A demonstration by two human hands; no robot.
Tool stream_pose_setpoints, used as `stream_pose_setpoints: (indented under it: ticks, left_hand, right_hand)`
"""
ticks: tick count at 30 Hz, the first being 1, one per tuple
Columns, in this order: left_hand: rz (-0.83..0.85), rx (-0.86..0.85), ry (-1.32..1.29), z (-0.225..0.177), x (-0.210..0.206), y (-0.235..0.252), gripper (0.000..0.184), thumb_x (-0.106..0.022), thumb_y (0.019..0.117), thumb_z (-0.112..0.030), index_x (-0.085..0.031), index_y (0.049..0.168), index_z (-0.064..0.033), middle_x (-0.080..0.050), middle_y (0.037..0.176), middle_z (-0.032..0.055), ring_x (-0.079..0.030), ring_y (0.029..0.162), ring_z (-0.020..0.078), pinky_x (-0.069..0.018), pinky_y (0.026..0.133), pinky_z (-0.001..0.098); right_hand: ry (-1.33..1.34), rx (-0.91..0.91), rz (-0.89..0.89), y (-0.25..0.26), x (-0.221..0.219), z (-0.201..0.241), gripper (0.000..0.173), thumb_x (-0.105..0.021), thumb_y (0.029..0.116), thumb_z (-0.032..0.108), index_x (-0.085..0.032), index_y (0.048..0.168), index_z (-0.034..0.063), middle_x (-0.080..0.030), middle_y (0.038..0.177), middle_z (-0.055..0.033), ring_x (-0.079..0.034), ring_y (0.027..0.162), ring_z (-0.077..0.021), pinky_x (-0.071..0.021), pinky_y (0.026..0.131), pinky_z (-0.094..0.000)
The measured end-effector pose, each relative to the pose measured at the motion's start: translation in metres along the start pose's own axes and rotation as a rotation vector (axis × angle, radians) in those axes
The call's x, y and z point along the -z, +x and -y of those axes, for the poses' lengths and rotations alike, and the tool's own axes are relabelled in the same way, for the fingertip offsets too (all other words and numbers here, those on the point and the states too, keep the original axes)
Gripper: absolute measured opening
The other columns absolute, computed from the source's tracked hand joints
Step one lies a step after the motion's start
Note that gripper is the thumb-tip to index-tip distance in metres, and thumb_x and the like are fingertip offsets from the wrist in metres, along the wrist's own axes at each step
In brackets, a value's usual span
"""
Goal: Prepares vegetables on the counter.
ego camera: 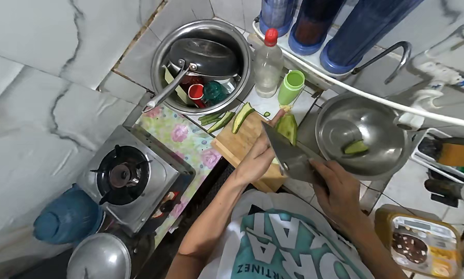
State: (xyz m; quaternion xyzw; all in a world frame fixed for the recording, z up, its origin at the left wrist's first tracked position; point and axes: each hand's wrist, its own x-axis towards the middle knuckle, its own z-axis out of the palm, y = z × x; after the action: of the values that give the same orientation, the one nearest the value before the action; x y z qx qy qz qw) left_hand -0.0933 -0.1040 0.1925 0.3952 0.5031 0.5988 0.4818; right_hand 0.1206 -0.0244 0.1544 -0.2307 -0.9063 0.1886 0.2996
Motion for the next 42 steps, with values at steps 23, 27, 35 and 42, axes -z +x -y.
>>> stream_pose_setpoints:
  ticks: [23,27,35,42]
  left_hand:
    - [-0.253,0.018,0.051,0.014,0.015,0.01,0.034,-0.068,0.0927,-0.006,-0.068,0.127,-0.0048,-0.072,0.114,0.0032,-0.068,0.094,0.0079,-0.0589,0.081,0.0266]
    - [-0.208,-0.004,0.022,0.007,0.013,0.01,0.054,-0.083,0.0753,-0.002,-0.068,0.127,-0.0059,-0.073,0.11,0.0034,-0.071,0.094,0.0098,-0.0617,0.082,0.0273]
    - [-0.167,0.008,0.241,-0.004,0.016,0.011,0.052,-0.086,0.0736,-0.009,-0.071,0.124,-0.0067,-0.074,0.112,0.0025,-0.071,0.095,0.0093,-0.0622,0.08,0.0265]
    - [-0.191,-0.051,0.273,-0.009,0.016,0.015,0.051,-0.085,0.0738,-0.008,-0.071,0.123,-0.0049,-0.073,0.112,0.0023,-0.071,0.095,0.0082,-0.0618,0.081,0.025]
  right_hand:
    - [0.449,-0.225,0.132,-0.003,0.014,-0.017,0.043,-0.039,0.1101,0.047,-0.059,0.108,0.0095,-0.064,0.083,0.0003,-0.06,0.072,0.0041,-0.0512,0.065,-0.0133]
    - [0.425,-0.192,0.14,-0.003,0.015,-0.017,0.044,-0.039,0.1102,0.046,-0.059,0.11,0.0066,-0.064,0.083,-0.0027,-0.061,0.073,0.0019,-0.0523,0.066,-0.0146]
    - [0.348,-0.154,0.174,-0.006,0.024,-0.018,0.045,-0.036,0.1112,0.043,-0.062,0.119,0.0067,-0.063,0.084,-0.0054,-0.059,0.074,-0.0015,-0.049,0.067,-0.0153]
    - [0.282,-0.164,0.159,-0.014,0.03,-0.019,0.045,-0.036,0.1113,0.043,-0.062,0.119,0.007,-0.062,0.083,-0.0059,-0.058,0.072,-0.0028,-0.0482,0.067,-0.0151]
